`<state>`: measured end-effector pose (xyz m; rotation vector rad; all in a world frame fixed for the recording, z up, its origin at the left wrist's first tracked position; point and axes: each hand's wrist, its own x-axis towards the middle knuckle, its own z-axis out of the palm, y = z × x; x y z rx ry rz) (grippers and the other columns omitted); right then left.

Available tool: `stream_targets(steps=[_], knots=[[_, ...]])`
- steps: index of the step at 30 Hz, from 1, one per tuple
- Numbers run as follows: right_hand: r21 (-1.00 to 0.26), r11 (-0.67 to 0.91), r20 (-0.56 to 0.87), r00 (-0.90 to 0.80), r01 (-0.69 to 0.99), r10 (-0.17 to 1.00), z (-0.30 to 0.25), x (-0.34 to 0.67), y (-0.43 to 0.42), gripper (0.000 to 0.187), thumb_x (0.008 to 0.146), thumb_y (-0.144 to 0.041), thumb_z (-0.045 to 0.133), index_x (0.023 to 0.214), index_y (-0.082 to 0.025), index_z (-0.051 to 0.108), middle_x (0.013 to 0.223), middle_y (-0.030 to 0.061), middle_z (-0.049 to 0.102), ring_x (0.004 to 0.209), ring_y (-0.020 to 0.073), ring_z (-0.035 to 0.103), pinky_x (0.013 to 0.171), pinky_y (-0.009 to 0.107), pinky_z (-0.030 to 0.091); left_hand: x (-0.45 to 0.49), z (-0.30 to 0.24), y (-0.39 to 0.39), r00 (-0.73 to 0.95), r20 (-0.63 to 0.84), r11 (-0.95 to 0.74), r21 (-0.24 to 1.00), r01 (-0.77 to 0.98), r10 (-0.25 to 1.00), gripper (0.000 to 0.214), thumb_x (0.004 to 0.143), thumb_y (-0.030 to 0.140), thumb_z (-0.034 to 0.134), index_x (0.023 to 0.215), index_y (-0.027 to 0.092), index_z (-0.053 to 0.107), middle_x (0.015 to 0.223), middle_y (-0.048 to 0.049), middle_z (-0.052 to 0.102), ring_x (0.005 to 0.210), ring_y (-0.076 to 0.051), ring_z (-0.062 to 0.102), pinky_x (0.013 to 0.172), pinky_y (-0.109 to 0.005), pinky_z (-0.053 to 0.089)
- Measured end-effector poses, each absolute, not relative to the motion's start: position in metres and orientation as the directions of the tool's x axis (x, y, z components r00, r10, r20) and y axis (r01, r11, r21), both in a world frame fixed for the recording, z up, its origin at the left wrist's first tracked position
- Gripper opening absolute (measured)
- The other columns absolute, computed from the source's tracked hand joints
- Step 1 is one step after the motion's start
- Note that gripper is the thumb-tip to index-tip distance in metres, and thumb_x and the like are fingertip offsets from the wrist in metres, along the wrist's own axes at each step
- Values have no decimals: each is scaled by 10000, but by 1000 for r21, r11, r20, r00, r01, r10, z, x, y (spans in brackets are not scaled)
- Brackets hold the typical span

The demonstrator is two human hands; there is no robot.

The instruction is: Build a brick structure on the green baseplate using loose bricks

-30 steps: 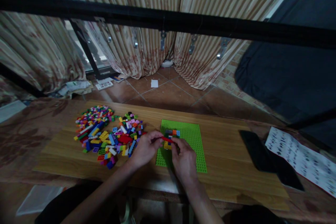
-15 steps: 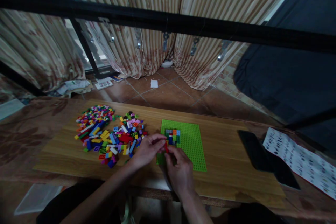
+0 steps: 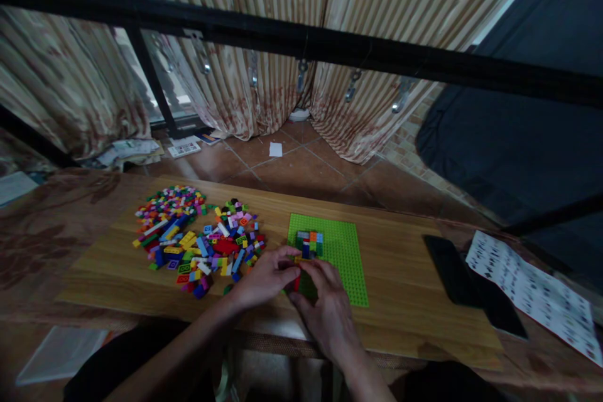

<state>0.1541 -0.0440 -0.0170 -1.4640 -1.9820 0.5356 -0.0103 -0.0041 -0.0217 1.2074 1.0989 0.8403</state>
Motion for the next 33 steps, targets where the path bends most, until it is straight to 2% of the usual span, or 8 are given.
stream_targets(steps=[6, 10, 13, 16, 19, 22, 28, 33], knots=[[-635, 345, 227, -260, 691, 939, -8, 156, -32, 427, 766, -308, 719, 1184, -263, 643, 1259, 93, 592, 1166, 282, 569, 999, 485, 480, -9, -22, -2, 268, -195, 198, 980, 15, 944, 465, 765, 200, 600, 1221, 115, 570, 742, -26, 665, 624, -135, 595, 585, -240, 464], [-616, 369, 249, -273, 695, 929, -6, 164, -10, 406, 750, -351, 734, 1142, -275, 661, 1263, 84, 589, 1185, 292, 544, 1007, 497, 456, -10, -27, 1, 197, -150, 150, 989, 16, 969, 460, 803, 241, 598, 1247, 129, 556, 847, -58, 684, 707, -155, 637, 671, -273, 511], [-603, 337, 255, -226, 724, 940, -11, 170, 16, 421, 724, -388, 755, 1121, -280, 668, 1301, 83, 558, 1226, 307, 497, 1021, 513, 427, -15, -27, 5, 114, -109, 95, 988, 124, 987, 386, 858, 254, 534, 1226, 144, 578, 944, -86, 690, 801, -183, 659, 756, -311, 530], [-580, 310, 222, -219, 753, 950, -18, 172, 39, 432, 683, -369, 778, 1091, -261, 684, 1344, 92, 524, 1252, 317, 457, 1043, 525, 390, -19, -23, 10, 68, -12, -12, 942, 335, 998, 361, 879, 234, 493, 1213, 135, 590, 1075, -131, 669, 952, -233, 647, 891, -380, 512], [-561, 294, 199, -219, 774, 955, -26, 171, 52, 430, 663, -327, 781, 1078, -255, 695, 1363, 95, 503, 1262, 315, 435, 1064, 531, 356, -18, -20, 14, 121, 100, -149, 838, 524, 988, 386, 884, 220, 484, 1245, 128, 585, 1217, -163, 609, 1128, -280, 574, 1024, -442, 442], [-561, 266, 166, -208, 784, 964, -30, 172, 56, 435, 659, -315, 776, 1081, -254, 691, 1393, 89, 472, 1278, 311, 415, 1080, 522, 336, -13, -26, 17, 178, 138, -220, 753, 620, 974, 424, 898, 198, 453, 1304, 144, 560, 1323, -155, 545, 1233, -283, 500, 1085, -448, 397], [-579, 233, 107, -210, 781, 972, -29, 173, 56, 444, 664, -298, 759, 1097, -248, 680, 1410, 89, 446, 1315, 306, 388, 1098, 502, 322, -8, -39, 21, 253, 138, -283, 621, 731, 958, 512, 872, 110, 417, 1370, 170, 522, 1432, -142, 453, 1276, -273, 459, 1092, -443, 391], [-574, 218, 91, -203, 790, 975, -28, 172, 55, 445, 670, -283, 750, 1107, -233, 681, 1402, 108, 451, 1311, 308, 396, 1096, 495, 335, -5, -36, 21, 363, 117, -366, 540, 758, 924, 619, 806, 90, 472, 1421, 162, 474, 1481, -172, 412, 1309, -311, 437, 1078, -457, 395]])
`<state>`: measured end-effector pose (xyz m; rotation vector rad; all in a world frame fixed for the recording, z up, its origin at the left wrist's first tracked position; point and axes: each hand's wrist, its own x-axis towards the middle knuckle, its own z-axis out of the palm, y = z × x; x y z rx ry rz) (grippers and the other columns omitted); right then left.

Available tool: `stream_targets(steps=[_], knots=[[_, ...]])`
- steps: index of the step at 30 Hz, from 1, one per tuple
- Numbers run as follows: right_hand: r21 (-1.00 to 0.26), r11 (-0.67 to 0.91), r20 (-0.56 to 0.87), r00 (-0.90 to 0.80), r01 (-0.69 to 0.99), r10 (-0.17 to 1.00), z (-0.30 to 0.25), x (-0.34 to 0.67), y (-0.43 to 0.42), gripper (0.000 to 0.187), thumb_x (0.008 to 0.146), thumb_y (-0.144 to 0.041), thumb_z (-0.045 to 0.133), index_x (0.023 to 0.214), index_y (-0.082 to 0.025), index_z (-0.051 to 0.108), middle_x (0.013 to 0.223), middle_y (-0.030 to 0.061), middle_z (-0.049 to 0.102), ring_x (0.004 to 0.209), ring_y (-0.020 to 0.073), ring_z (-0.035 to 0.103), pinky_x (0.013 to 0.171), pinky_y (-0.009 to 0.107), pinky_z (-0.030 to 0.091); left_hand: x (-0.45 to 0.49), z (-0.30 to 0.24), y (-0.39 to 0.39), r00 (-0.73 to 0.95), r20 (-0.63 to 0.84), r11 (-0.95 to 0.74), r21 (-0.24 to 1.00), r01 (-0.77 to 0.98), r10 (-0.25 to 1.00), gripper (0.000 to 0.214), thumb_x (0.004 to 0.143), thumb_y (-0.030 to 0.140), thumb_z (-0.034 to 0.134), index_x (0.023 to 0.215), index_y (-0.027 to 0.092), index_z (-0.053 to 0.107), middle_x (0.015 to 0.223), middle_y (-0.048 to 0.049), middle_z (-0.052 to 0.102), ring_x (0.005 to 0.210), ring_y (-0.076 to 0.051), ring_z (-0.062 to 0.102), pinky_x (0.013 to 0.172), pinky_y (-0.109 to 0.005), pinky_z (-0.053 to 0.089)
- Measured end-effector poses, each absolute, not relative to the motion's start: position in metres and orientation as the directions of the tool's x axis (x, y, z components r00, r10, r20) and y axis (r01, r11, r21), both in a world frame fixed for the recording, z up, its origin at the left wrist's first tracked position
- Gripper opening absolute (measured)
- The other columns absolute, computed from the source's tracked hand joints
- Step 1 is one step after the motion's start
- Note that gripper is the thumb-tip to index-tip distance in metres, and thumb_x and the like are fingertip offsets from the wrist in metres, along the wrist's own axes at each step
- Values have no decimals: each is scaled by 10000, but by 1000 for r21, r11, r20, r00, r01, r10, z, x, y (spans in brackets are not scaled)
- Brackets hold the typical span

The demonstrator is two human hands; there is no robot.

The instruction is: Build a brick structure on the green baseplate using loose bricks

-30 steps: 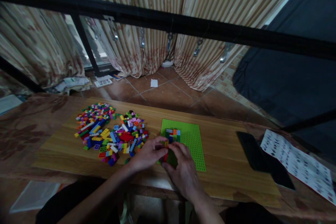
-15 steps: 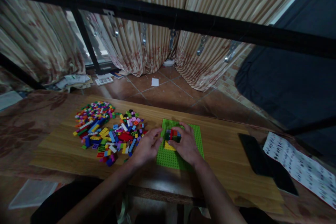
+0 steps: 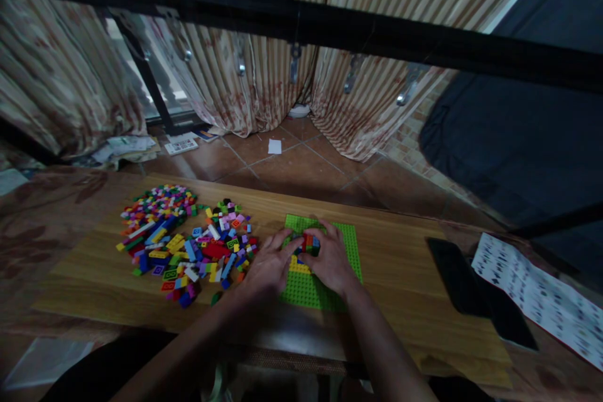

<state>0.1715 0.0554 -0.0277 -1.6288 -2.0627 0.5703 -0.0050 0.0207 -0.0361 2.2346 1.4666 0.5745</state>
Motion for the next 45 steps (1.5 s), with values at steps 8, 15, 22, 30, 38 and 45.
stream_targets(steps=[8, 15, 22, 30, 38, 45], knots=[[-566, 240, 98, -225, 789, 969, -27, 172, 53, 396, 710, -281, 716, 1099, -218, 682, 1357, 124, 507, 1300, 303, 433, 1071, 498, 362, 0, -27, 17, 404, 29, -369, 470, 801, 914, 658, 775, 128, 510, 1431, 153, 462, 1522, -181, 381, 1300, -351, 444, 1052, -495, 411], [-568, 259, 77, -263, 781, 962, -28, 173, 55, 385, 725, -279, 712, 1099, -196, 675, 1315, 139, 540, 1279, 294, 467, 1065, 480, 377, 2, -21, 18, 400, -8, -359, 426, 831, 916, 611, 819, 168, 481, 1429, 168, 461, 1504, -146, 422, 1291, -334, 450, 1067, -492, 403], [-570, 307, 52, -339, 762, 939, -28, 177, 63, 382, 706, -238, 716, 1084, -205, 665, 1232, 110, 599, 1192, 263, 536, 1038, 447, 406, 6, -24, 17, 412, -23, -376, 368, 850, 911, 610, 828, 155, 474, 1438, 171, 445, 1485, -126, 456, 1287, -310, 470, 1086, -463, 392], [-577, 330, 51, -371, 747, 927, -29, 176, 64, 384, 722, -257, 706, 1097, -194, 662, 1220, 110, 602, 1181, 261, 545, 1040, 434, 414, 10, -29, 14, 396, 39, -390, 293, 873, 917, 536, 897, 105, 370, 1420, 179, 459, 1472, -113, 482, 1281, -283, 494, 1069, -470, 406], [-655, 290, 211, -200, 698, 957, -21, 196, 43, 567, 748, -409, 690, 1271, -227, 570, 1342, 114, 556, 1260, 282, 504, 1076, 497, 381, 2, -20, 10, 401, 77, -397, 397, 828, 913, 643, 845, 23, 378, 1467, 186, 387, 1504, -134, 437, 1321, -256, 476, 1097, -460, 391], [-702, 158, 276, 61, 694, 959, 1, 203, 14, 399, 844, -471, 570, 1107, -185, 661, 1139, 130, 679, 1022, 275, 637, 896, 456, 499, -36, 10, 27, 152, 299, -325, 695, 642, 942, 625, 794, -11, 396, 1400, 125, 463, 1403, -148, 526, 1284, -215, 514, 1108, -363, 408]])
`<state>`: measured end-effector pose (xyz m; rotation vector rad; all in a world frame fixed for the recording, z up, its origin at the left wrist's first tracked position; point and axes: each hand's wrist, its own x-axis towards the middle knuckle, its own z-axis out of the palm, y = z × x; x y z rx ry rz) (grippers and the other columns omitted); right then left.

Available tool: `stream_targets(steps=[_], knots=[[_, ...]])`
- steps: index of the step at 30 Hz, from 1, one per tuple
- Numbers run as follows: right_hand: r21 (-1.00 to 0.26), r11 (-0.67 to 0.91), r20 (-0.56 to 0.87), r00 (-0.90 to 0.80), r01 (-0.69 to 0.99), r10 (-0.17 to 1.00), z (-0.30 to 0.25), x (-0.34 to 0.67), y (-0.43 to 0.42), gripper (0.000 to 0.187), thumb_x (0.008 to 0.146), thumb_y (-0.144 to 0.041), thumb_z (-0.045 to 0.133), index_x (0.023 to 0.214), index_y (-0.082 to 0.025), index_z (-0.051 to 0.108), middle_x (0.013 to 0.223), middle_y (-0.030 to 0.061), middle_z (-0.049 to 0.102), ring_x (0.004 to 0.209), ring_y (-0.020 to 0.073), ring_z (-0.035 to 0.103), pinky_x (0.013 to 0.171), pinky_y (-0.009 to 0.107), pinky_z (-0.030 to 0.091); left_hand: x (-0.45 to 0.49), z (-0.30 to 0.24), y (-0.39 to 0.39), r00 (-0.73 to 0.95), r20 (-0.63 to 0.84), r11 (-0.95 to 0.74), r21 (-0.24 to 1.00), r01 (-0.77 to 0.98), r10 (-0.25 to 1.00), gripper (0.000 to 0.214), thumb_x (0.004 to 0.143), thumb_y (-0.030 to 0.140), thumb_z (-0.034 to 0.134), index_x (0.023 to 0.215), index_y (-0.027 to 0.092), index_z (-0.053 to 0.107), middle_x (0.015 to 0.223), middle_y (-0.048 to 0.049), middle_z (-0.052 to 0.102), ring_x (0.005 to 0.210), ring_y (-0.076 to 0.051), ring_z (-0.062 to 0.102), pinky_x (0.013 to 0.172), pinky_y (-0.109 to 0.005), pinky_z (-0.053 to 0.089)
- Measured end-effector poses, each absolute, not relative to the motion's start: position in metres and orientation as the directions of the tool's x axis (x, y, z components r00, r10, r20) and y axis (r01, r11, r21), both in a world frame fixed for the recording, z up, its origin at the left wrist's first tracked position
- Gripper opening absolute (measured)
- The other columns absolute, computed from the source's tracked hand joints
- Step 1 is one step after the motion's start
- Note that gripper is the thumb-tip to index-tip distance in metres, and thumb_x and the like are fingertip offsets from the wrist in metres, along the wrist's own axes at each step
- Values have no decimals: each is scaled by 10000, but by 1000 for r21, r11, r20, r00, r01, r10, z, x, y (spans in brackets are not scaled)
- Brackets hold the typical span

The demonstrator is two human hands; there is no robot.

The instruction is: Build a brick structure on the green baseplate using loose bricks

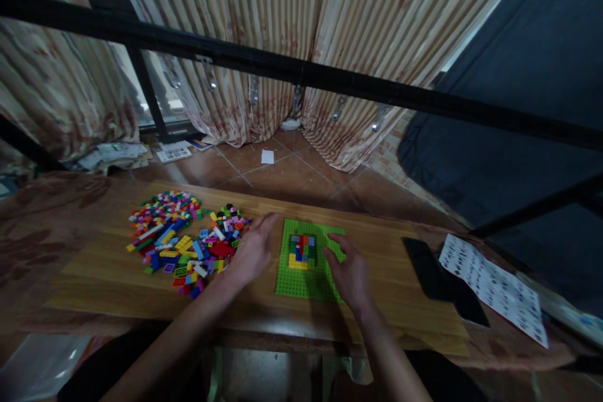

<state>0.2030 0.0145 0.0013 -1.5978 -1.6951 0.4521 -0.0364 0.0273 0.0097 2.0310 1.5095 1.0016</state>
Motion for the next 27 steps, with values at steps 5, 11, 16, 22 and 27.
stream_targets(steps=[5, 11, 16, 22, 27], knots=[[-743, 173, 278, 62, 647, 959, -1, 163, -18, 316, 879, -449, 549, 1025, -206, 689, 1044, 101, 713, 912, 247, 661, 839, 414, 512, -98, 36, 42, -270, 338, -200, 879, 432, 901, 396, 873, 161, 489, 1254, 135, 595, 1178, -122, 680, 1032, -220, 659, 974, -389, 504], [-744, 308, 197, -245, 593, 949, -14, 90, -44, 224, 915, -303, 513, 1041, -238, 686, 1043, 63, 708, 990, 217, 647, 899, 380, 502, -145, 48, 33, -508, 240, -193, 970, 144, 827, 341, 813, 239, 578, 1115, 101, 656, 1050, -105, 709, 835, -185, 679, 802, -326, 554], [-718, 345, 182, -315, 605, 931, -18, 55, -35, 222, 908, -258, 507, 1054, -244, 674, 1014, 55, 686, 977, 217, 632, 895, 376, 499, -150, 44, 20, -464, 240, -185, 969, 163, 853, 319, 808, 228, 582, 1092, 113, 670, 1034, -95, 715, 888, -188, 676, 830, -316, 548], [-522, 432, 132, -431, 736, 893, -16, 31, -28, 343, 825, -231, 613, 1165, -228, 651, 1071, 81, 631, 1045, 274, 561, 933, 421, 472, -157, 34, 19, -446, 278, -194, 955, 224, 851, 306, 846, 231, 567, 1112, 119, 668, 1044, -101, 721, 924, -190, 679, 848, -310, 541], [-380, 427, 90, -427, 820, 900, -19, 29, -18, 356, 829, -286, 615, 1172, -198, 646, 1115, 121, 602, 1053, 310, 527, 952, 463, 454, -159, 35, 19, -444, 282, -198, 954, 227, 850, 290, 848, 224, 576, 1100, 126, 679, 1045, -98, 725, 915, -190, 683, 851, -309, 541]])
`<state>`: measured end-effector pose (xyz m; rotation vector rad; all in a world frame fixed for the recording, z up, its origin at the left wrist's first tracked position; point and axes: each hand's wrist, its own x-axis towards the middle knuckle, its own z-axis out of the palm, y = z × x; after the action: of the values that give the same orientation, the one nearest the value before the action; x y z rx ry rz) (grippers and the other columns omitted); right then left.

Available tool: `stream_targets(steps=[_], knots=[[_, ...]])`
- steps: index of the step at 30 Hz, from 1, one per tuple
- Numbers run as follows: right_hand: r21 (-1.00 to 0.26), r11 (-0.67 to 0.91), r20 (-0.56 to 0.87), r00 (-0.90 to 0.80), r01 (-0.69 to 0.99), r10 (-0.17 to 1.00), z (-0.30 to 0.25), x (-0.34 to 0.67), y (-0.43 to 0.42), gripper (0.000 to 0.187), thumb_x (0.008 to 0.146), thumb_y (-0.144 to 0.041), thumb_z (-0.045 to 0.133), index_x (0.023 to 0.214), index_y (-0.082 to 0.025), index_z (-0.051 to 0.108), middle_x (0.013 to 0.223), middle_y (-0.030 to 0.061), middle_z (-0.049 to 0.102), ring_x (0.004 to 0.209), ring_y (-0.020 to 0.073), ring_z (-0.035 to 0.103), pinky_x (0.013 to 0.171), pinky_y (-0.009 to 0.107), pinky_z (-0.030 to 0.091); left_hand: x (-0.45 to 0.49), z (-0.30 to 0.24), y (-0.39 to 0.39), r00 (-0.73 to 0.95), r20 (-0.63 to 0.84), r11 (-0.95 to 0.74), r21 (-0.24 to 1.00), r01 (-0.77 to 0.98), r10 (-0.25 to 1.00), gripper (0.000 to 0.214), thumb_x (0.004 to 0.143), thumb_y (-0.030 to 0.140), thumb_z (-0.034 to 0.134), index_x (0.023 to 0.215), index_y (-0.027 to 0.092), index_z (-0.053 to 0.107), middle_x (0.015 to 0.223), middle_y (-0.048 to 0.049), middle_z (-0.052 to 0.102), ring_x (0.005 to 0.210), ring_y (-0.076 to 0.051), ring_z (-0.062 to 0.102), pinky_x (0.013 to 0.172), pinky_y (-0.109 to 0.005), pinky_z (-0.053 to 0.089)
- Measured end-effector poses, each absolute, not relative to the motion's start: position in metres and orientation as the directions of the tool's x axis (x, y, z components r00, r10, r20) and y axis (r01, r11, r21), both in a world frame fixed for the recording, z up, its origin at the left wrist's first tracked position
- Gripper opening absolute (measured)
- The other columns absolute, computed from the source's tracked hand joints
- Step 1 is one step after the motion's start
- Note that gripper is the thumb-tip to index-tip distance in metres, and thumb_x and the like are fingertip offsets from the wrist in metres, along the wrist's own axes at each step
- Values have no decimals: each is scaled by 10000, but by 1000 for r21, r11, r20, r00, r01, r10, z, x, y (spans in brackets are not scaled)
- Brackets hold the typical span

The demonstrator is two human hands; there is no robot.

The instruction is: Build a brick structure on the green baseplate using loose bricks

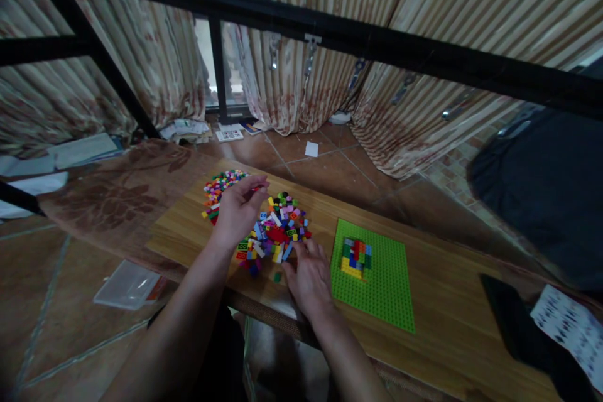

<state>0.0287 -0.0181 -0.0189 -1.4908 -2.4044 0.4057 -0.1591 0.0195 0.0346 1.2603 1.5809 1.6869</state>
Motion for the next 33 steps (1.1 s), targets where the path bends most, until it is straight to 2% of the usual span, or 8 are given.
stream_targets(steps=[7, 12, 19, 24, 28, 30, 33], knots=[[-321, 442, 66, -446, 838, 893, -21, 24, -3, 433, 769, -329, 681, 1185, -220, 627, 1105, 109, 607, 1069, 315, 536, 959, 449, 445, -158, 33, 20, -431, 290, -203, 950, 237, 855, 276, 851, 211, 569, 1089, 131, 683, 1035, -96, 729, 932, -200, 683, 849, -323, 542], [-309, 422, 88, -417, 852, 905, -24, 18, -2, 372, 797, -321, 640, 1157, -230, 621, 1093, 107, 618, 1063, 304, 559, 941, 431, 447, -158, 30, 21, -423, 279, -188, 951, 244, 862, 283, 856, 225, 566, 1097, 139, 688, 1035, -92, 731, 912, -196, 684, 841, -321, 542], [-293, 408, 29, -419, 865, 908, -22, 14, 4, 415, 794, -297, 642, 1197, -210, 595, 1043, 115, 667, 1004, 295, 611, 901, 411, 457, -158, 29, 21, -410, 283, -192, 949, 249, 867, 273, 853, 236, 577, 1083, 148, 693, 1013, -90, 735, 909, -203, 690, 845, -325, 543], [-343, 382, -54, -424, 859, 904, -19, 13, 10, 392, 779, -262, 668, 1161, -195, 610, 1037, 108, 678, 1003, 275, 633, 907, 386, 465, -157, 32, 21, -409, 264, -166, 951, 260, 873, 287, 843, 228, 577, 1086, 128, 690, 989, -102, 736, 855, -204, 694, 805, -327, 546], [-386, 385, -11, -422, 838, 906, -11, 13, 2, 346, 791, -295, 676, 1121, -210, 615, 1051, 97, 675, 1022, 268, 625, 907, 388, 473, -158, 34, 20, -362, 272, -155, 934, 321, 891, 284, 856, 263, 570, 1073, 133, 699, 959, -90, 741, 824, -194, 684, 761, -298, 535], [-433, 378, 24, -409, 818, 912, -3, 15, -5, 358, 798, -294, 669, 1137, -199, 604, 1086, 103, 671, 1035, 267, 623, 914, 392, 478, -156, 35, 18, -290, 251, -129, 915, 383, 924, 278, 861, 284, 565, 1057, 148, 708, 924, -76, 743, 807, -192, 676, 743, -289, 523], [-529, 338, 69, -358, 778, 931, 9, 22, -12, 372, 803, -255, 652, 1164, -204, 578, 1076, 86, 681, 995, 244, 643, 893, 374, 497, -142, 39, 12, -109, 141, -74, 881, 468, 984, 247, 863, 295, 547, 980, 164, 721, 864, -61, 737, 761, -190, 662, 703, -282, 500]])
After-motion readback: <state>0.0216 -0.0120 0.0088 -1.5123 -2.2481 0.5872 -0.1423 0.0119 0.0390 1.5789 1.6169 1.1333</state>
